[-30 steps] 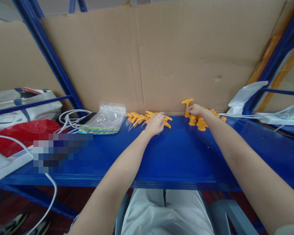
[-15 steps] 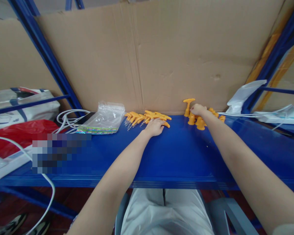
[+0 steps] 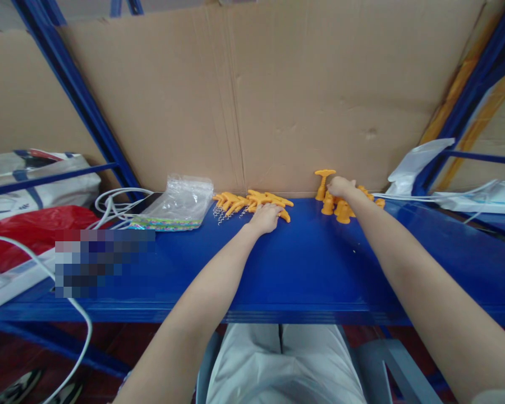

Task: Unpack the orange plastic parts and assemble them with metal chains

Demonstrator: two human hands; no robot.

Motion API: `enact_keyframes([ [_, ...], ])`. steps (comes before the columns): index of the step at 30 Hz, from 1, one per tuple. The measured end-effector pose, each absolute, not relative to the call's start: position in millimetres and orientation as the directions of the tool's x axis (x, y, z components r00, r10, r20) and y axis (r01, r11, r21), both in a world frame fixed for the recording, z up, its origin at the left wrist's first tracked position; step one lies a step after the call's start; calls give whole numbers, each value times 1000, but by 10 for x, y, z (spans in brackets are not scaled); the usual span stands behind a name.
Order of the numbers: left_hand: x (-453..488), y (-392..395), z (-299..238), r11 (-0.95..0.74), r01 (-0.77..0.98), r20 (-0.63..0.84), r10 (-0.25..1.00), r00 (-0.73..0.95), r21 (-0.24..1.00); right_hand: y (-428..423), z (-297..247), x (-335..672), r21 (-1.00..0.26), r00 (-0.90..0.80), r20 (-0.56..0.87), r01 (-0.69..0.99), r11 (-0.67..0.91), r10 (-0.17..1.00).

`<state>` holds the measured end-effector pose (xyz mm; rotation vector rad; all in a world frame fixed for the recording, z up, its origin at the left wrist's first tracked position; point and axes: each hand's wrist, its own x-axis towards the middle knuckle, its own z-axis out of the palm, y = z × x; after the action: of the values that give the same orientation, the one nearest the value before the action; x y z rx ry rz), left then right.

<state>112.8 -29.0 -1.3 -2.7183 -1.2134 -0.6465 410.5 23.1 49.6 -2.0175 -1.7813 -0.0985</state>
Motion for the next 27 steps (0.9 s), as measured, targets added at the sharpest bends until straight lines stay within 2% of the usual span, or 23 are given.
enact_keyframes([
  [3, 1128, -303, 8, -686, 724, 407, 684, 606, 75, 147, 596, 4077, -257, 263, 271, 947, -194, 926],
  [7, 1117, -317, 31, -690, 722, 414, 671, 615, 46, 34, 742, 4060, -255, 252, 288, 950, -180, 924],
  [11, 1123, -356, 52, -673, 738, 445, 676, 587, 49, -24, 846, 4084, -198, 222, 318, 966, -164, 922],
  [14, 1140, -401, 78, -646, 762, 462, 691, 556, 49, -55, 893, 4135, -202, 152, 383, 976, -78, 911],
  [18, 1158, -440, 110, -615, 786, 517, 691, 506, 53, -202, 963, 4160, -208, -29, 516, 965, 158, 856],
  [20, 1158, -440, 116, -603, 796, 560, 679, 475, 57, -351, 1018, 4102, -185, -87, 567, 956, 229, 819],
  [24, 1144, -410, 121, -590, 804, 642, 646, 412, 77, -728, 1101, 3843, -200, -62, 592, 954, 221, 803],
  [27, 1142, -391, 131, -591, 800, 694, 620, 366, 106, -952, 1027, 3653, -205, -45, 560, 960, 192, 827],
])
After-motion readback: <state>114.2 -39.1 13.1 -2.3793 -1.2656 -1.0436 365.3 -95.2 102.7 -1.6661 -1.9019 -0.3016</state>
